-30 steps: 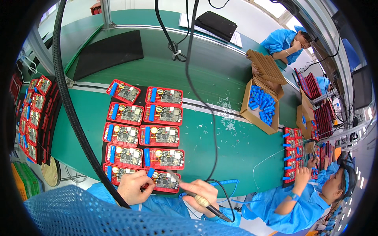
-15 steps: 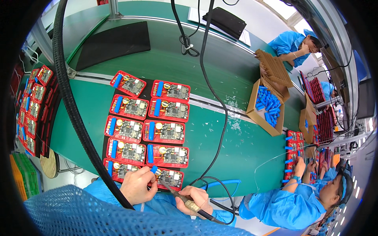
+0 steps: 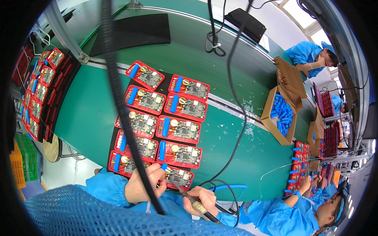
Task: The person solders electronic components onto circuit boards using a soldering iron and solder wire.
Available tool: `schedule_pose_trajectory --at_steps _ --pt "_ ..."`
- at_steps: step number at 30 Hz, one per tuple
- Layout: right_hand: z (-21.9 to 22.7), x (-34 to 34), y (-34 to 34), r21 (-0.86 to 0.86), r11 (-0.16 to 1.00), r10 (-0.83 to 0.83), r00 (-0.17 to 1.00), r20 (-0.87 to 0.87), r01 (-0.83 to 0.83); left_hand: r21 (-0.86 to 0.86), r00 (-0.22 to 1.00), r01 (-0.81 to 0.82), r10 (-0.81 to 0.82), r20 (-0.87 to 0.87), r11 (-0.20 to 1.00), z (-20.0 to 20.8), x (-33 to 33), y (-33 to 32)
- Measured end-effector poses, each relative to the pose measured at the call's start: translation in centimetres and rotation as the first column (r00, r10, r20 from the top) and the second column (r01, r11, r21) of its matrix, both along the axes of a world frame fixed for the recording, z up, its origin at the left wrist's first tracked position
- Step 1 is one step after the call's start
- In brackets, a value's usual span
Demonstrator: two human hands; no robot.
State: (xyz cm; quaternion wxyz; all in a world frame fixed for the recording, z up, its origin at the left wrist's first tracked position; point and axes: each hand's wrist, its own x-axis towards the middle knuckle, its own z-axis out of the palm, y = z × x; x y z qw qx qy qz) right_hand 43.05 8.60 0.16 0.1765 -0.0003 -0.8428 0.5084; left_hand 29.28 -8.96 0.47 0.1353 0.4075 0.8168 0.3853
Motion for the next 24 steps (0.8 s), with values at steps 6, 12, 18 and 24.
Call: schedule_pose_trajectory --at_steps 6,12,18,24 --pt "-0.1 0.1 0.2 0.008 1.000 -0.008 0.998 -0.058 0.008 -0.038 1.000 0.007 -0.008 -0.010 0.999 -0.2 0.0 0.0" --pt "0.0 0.1 0.5 -0.083 0.996 -0.051 0.994 -0.093 0.043 -0.051 1.000 0.018 -0.019 -0.024 0.999 -0.2 0.0 0.0" --pt "-0.1 0.2 0.7 -0.100 0.995 -0.009 0.992 -0.127 -0.004 -0.022 0.999 -0.019 0.018 -0.052 1.000 -0.2 0.0 0.1" --pt "-0.8 1.3 2.2 -0.226 0.972 -0.118 0.967 -0.225 0.066 -0.050 0.999 0.007 -0.004 0.047 0.999 -0.4 0.1 -1.0"
